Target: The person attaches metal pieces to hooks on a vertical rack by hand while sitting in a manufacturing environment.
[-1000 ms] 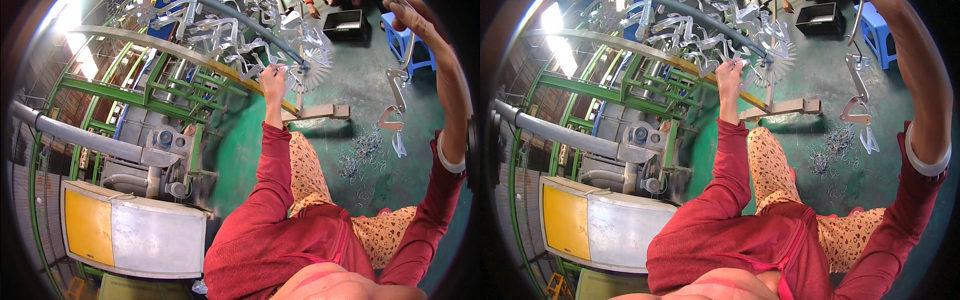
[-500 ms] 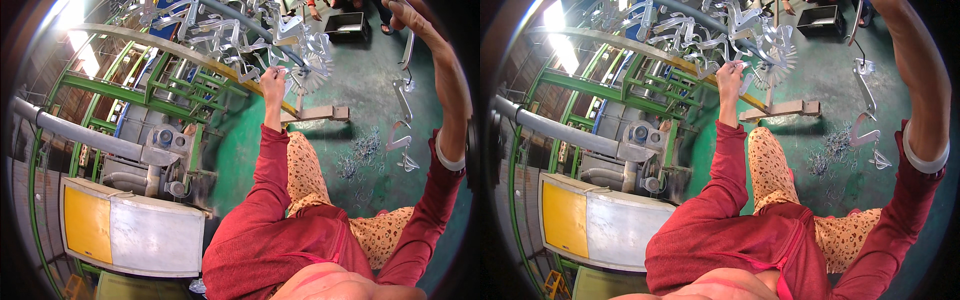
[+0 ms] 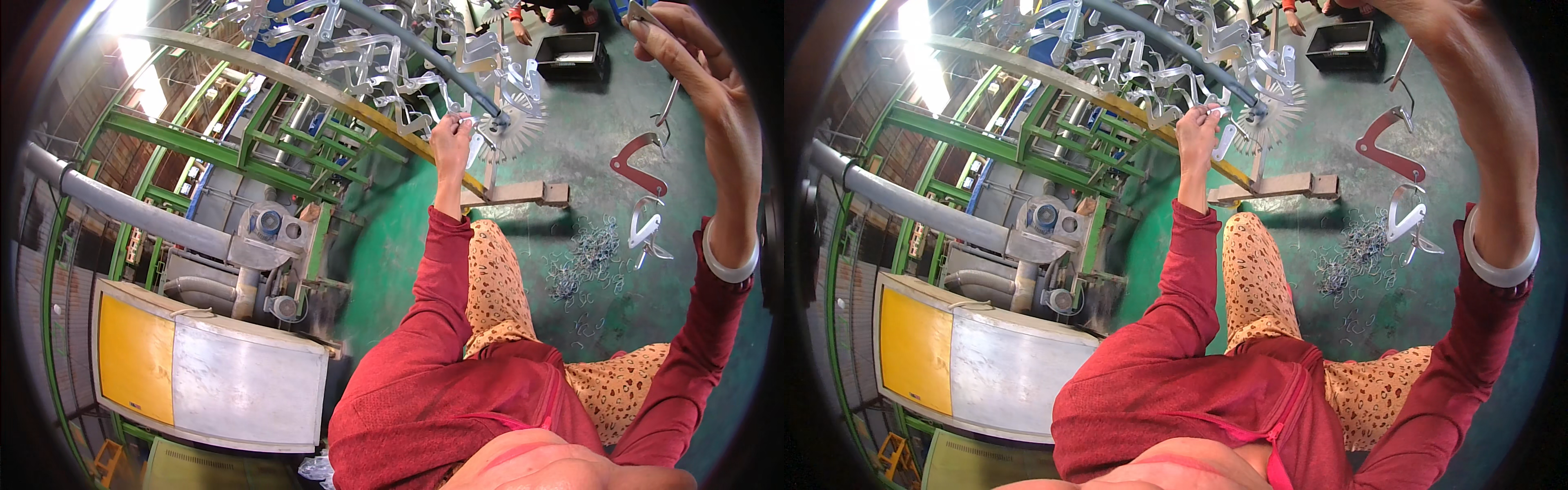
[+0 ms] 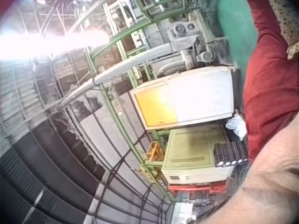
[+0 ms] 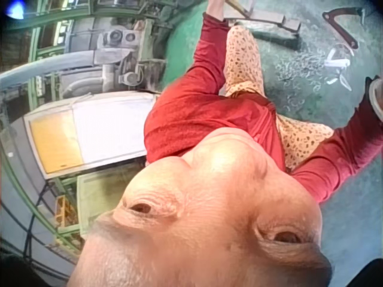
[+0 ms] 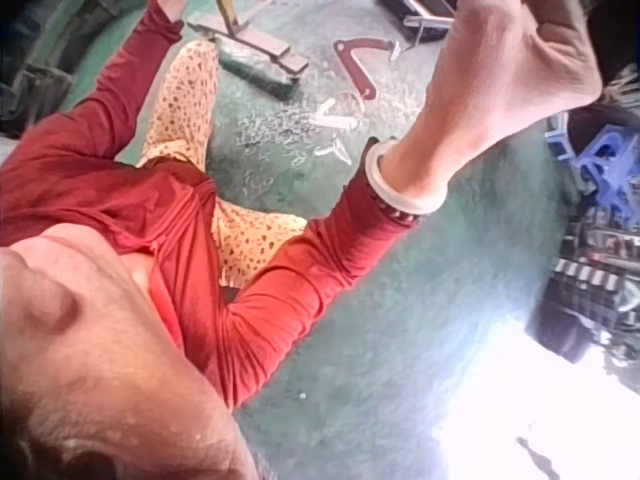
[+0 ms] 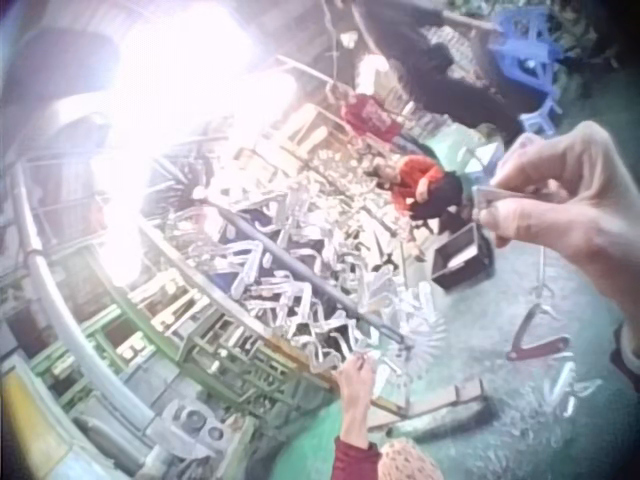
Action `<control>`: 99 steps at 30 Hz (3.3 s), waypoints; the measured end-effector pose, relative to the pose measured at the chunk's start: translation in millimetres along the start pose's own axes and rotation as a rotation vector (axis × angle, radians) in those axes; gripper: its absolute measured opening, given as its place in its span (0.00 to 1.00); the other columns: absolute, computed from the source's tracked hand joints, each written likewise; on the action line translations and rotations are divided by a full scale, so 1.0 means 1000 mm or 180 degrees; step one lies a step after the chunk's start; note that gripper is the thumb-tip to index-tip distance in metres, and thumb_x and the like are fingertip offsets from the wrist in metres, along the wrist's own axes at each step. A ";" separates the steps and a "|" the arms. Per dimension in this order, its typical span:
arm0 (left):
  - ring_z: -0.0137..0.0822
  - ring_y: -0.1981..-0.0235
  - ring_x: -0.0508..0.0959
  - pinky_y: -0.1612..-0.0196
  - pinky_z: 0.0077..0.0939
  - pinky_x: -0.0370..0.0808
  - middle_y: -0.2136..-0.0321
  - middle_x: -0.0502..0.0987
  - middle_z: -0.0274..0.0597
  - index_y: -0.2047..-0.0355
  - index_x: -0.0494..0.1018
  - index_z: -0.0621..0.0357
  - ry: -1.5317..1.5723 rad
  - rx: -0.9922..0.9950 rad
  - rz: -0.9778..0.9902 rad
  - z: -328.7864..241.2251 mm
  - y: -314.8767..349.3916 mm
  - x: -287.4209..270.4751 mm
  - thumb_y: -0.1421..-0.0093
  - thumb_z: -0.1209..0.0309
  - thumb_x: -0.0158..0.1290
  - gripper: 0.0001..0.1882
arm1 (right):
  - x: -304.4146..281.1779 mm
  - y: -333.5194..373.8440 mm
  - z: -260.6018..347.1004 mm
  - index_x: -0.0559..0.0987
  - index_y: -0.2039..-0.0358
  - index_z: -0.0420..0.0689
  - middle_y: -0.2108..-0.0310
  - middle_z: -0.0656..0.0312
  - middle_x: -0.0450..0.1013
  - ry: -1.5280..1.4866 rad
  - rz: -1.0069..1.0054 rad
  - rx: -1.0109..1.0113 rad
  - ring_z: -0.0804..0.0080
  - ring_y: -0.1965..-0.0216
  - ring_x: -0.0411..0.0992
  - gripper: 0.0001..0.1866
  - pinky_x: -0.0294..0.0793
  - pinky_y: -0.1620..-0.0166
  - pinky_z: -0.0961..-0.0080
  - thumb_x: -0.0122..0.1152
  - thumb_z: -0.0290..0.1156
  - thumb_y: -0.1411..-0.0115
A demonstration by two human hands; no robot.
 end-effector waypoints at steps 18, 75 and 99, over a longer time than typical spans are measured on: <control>0.33 0.79 0.79 0.77 0.24 0.74 0.71 0.80 0.49 0.53 0.66 0.68 -0.1076 0.0185 -0.0453 -0.055 0.041 -0.047 0.48 0.75 0.55 0.21 | 0.025 0.002 -0.025 0.79 0.69 0.35 0.68 0.64 0.69 -0.0316 -0.0072 0.0198 0.80 0.64 0.69 0.07 0.71 0.60 0.85 0.63 0.24 0.47; 0.21 0.83 0.69 0.79 0.19 0.66 0.81 0.78 0.38 0.66 0.79 0.55 -0.0101 0.3265 -0.0553 -0.336 -0.047 -0.185 0.46 0.70 0.56 0.07 | 0.223 -0.162 0.077 0.81 0.75 0.36 0.82 0.66 0.74 -0.0253 0.0400 -0.0416 0.87 0.79 0.66 0.11 0.65 0.74 0.83 0.57 0.32 0.45; 0.39 0.75 0.79 0.69 0.30 0.73 0.77 0.78 0.51 0.73 0.78 0.65 -0.0486 0.3567 -0.0676 -0.369 -0.153 -0.227 0.54 0.77 0.53 0.07 | 0.232 -0.239 0.093 0.80 0.83 0.39 0.87 0.62 0.72 0.0837 -0.0204 -0.0588 0.80 0.83 0.68 0.10 0.66 0.77 0.79 0.57 0.31 0.53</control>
Point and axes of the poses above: each hand's wrist, its own y-axis away from the middle knuckle, its own x-axis out of the palm, z = x × y, the point moved 7 cm from there along -y, towards the middle knuckle
